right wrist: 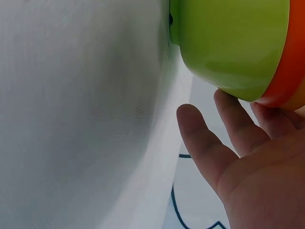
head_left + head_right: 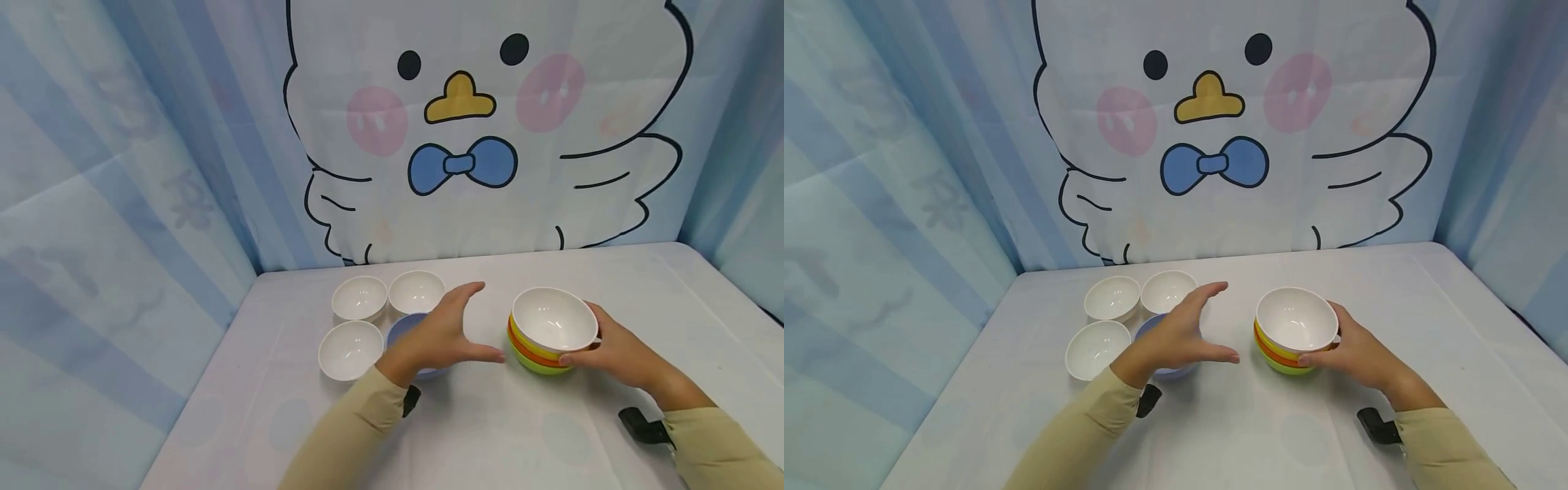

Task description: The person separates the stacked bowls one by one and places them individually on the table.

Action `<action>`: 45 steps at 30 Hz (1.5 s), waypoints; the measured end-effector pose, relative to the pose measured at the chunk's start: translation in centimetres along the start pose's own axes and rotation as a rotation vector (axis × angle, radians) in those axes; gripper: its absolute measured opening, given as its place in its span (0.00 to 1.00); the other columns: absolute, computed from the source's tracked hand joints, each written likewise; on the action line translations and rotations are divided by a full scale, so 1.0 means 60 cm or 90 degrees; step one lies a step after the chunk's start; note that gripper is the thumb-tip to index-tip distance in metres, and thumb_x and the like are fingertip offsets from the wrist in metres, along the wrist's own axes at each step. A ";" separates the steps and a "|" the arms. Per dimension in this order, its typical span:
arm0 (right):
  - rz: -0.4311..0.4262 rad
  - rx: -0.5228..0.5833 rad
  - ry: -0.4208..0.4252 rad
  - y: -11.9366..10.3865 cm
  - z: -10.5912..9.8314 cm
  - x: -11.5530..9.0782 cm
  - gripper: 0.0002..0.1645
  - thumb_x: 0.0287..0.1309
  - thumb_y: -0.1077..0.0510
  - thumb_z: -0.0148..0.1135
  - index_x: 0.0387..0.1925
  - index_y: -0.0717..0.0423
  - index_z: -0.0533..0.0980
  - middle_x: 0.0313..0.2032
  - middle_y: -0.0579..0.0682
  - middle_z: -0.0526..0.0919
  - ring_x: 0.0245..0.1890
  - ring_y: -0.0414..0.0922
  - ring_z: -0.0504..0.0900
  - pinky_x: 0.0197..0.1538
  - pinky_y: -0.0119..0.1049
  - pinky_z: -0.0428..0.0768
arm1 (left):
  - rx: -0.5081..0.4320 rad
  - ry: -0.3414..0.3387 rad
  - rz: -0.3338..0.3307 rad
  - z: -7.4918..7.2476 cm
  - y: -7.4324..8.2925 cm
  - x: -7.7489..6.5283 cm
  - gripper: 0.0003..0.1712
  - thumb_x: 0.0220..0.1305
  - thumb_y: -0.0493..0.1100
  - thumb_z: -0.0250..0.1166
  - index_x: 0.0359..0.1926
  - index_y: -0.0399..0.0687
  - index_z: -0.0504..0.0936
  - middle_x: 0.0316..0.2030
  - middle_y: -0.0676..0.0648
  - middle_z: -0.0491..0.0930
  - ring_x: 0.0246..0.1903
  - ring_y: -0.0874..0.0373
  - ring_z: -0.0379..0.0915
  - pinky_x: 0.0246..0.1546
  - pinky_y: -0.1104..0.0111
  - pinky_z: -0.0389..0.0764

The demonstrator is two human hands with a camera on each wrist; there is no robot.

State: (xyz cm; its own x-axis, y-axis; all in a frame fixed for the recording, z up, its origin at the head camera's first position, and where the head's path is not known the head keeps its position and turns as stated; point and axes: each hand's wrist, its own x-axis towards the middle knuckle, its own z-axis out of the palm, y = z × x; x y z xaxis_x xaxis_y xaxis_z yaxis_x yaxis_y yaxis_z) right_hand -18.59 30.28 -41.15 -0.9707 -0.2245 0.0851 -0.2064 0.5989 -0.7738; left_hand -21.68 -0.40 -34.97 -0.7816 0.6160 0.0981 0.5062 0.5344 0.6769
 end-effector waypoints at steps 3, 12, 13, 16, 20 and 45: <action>-0.011 0.006 -0.007 0.002 -0.002 0.001 0.59 0.51 0.57 0.77 0.72 0.71 0.48 0.63 0.68 0.66 0.58 0.62 0.70 0.46 0.25 0.75 | 0.014 -0.008 0.008 0.019 0.016 0.026 0.62 0.49 0.57 0.80 0.77 0.48 0.54 0.74 0.49 0.57 0.72 0.57 0.53 0.67 0.62 0.63; -0.028 0.022 -0.030 0.009 0.004 0.000 0.58 0.49 0.58 0.78 0.71 0.71 0.50 0.62 0.66 0.67 0.56 0.58 0.70 0.47 0.28 0.76 | 0.003 -0.020 -0.031 0.076 0.039 0.089 0.64 0.46 0.59 0.81 0.77 0.47 0.55 0.72 0.52 0.60 0.66 0.61 0.60 0.58 0.69 0.72; -0.027 0.023 -0.028 0.009 0.005 0.000 0.58 0.49 0.58 0.78 0.71 0.71 0.50 0.62 0.66 0.67 0.56 0.58 0.70 0.46 0.29 0.76 | 0.006 -0.018 -0.035 0.082 0.042 0.094 0.65 0.45 0.59 0.81 0.77 0.47 0.54 0.72 0.52 0.59 0.66 0.61 0.60 0.57 0.70 0.72; -0.024 0.023 -0.022 0.008 0.007 -0.001 0.58 0.49 0.58 0.78 0.71 0.70 0.51 0.62 0.66 0.67 0.56 0.58 0.70 0.46 0.29 0.76 | 0.018 -0.014 -0.040 0.094 0.046 0.104 0.68 0.42 0.59 0.83 0.77 0.47 0.53 0.73 0.54 0.58 0.67 0.61 0.58 0.57 0.72 0.72; -0.029 0.032 -0.015 0.007 0.009 -0.001 0.58 0.48 0.59 0.78 0.70 0.69 0.52 0.61 0.65 0.68 0.54 0.53 0.72 0.46 0.29 0.76 | 0.035 -0.012 -0.025 0.104 0.046 0.114 0.71 0.39 0.60 0.84 0.77 0.44 0.52 0.73 0.52 0.57 0.67 0.61 0.57 0.58 0.73 0.70; 0.000 0.024 0.019 0.003 0.014 0.001 0.57 0.52 0.53 0.77 0.70 0.70 0.51 0.61 0.67 0.68 0.57 0.61 0.71 0.46 0.30 0.77 | 0.006 -0.036 -0.044 0.110 0.042 0.127 0.64 0.45 0.61 0.80 0.76 0.46 0.56 0.69 0.54 0.63 0.61 0.63 0.62 0.52 0.73 0.73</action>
State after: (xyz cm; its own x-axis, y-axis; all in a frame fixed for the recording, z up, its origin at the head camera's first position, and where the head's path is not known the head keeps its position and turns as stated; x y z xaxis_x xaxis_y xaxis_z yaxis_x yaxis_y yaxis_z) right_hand -18.57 29.72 -41.82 -0.9741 -0.2011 0.1032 -0.2020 0.5698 -0.7966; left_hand -23.94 9.48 -37.34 -0.7928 0.6095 0.0101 0.4556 0.5814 0.6741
